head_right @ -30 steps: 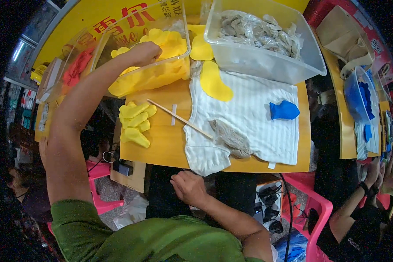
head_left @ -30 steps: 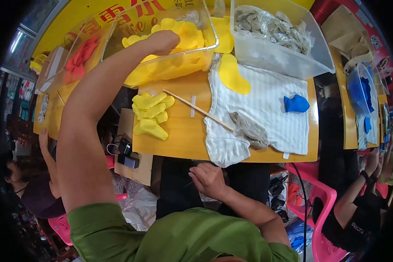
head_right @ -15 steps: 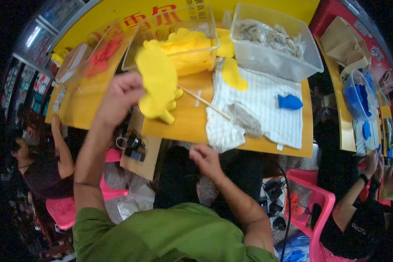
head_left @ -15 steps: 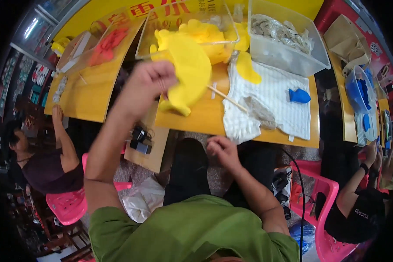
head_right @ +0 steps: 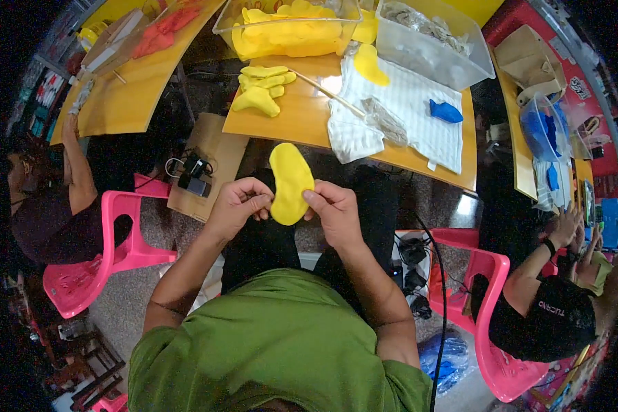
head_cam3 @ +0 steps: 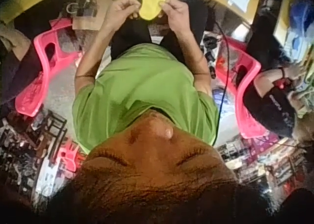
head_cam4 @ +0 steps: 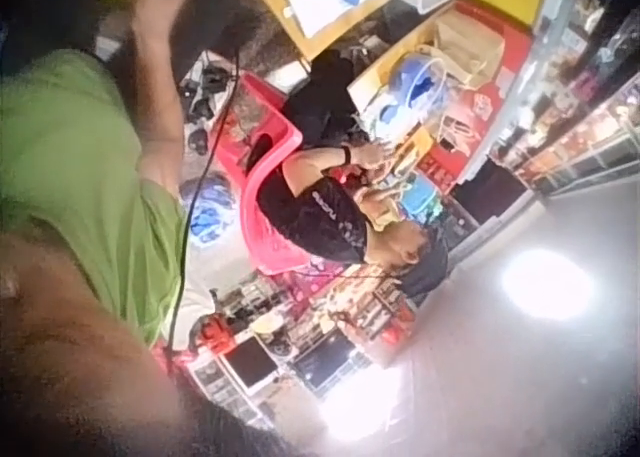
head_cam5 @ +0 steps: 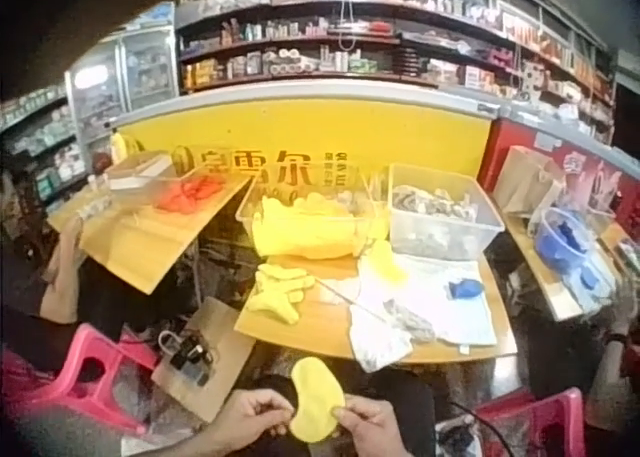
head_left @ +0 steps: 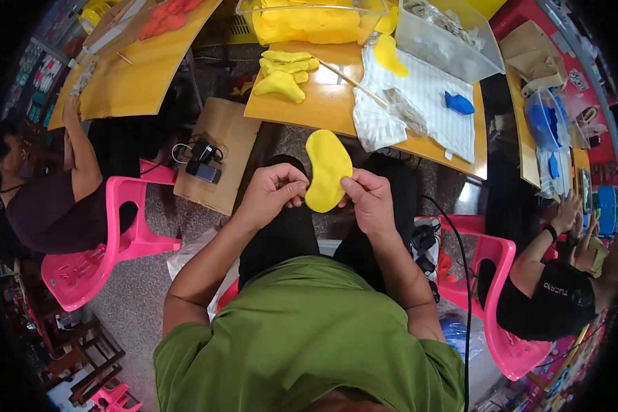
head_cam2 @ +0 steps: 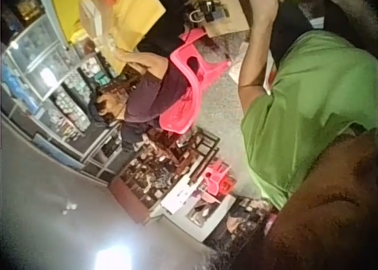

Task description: Assemble small yellow fabric craft items by inserting a stick into them and then packaging them into plastic bags.

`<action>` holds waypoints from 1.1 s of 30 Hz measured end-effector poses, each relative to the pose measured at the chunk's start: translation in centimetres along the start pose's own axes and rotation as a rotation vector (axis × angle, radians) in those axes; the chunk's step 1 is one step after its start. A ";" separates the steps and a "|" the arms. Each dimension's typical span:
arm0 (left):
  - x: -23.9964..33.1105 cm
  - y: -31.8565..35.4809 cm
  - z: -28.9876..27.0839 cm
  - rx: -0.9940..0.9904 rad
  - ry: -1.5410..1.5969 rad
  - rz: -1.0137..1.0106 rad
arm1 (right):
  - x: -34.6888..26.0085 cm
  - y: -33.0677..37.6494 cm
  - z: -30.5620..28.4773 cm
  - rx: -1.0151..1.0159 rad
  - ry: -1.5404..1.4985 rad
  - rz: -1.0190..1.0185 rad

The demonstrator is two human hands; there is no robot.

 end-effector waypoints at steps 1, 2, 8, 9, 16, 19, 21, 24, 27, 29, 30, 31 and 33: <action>-0.8 0.3 -0.1 0.060 -0.001 -0.016 | 0.2 0.4 -0.5 0.001 0.008 -0.002; -1.8 0.6 -0.2 0.060 0.005 -0.011 | 0.3 0.7 -1.0 0.025 0.011 -0.006; -4.9 2.1 1.4 0.086 -0.306 0.033 | 0.7 2.5 -2.3 0.069 -0.018 -0.001; -4.4 2.5 1.8 0.100 -0.475 0.127 | 1.0 2.7 -2.5 0.075 -0.023 0.006; -2.7 3.9 4.6 0.151 -0.310 0.329 | 2.5 4.4 -1.9 0.123 0.337 -0.084; -3.0 3.7 5.2 0.141 -0.299 0.323 | 2.4 5.1 -0.4 0.079 0.512 -0.177; -4.3 3.4 4.9 0.134 -0.198 0.263 | 1.7 5.2 0.2 0.012 0.604 -0.263; -4.4 3.6 4.6 0.103 -0.074 0.088 | 2.2 5.3 -0.1 -0.080 0.647 -0.327; -4.5 3.9 4.6 0.145 -0.079 0.099 | 2.8 5.4 -0.2 -0.060 0.582 -0.201; -4.9 3.8 4.5 0.191 -0.140 0.174 | 2.7 5.6 0.2 0.037 0.482 -0.153; -4.8 3.8 4.4 0.238 -0.200 0.248 | 2.9 5.6 0.1 0.039 0.482 -0.156; -4.8 3.8 4.4 0.235 -0.200 0.249 | 3.0 5.6 -0.2 0.085 0.490 -0.154; -4.4 4.0 4.2 0.289 -0.248 0.397 | 3.1 5.5 -0.6 0.134 0.498 -0.153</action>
Point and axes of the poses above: each hand's wrist, its own y-axis away from the middle knuckle, its own z-axis out of the palm, x = y × z, the point moved 3 cm from there along -y, towards the middle knuckle, and after that the axes turned 9 degrees about x, right-handed, at the moved point
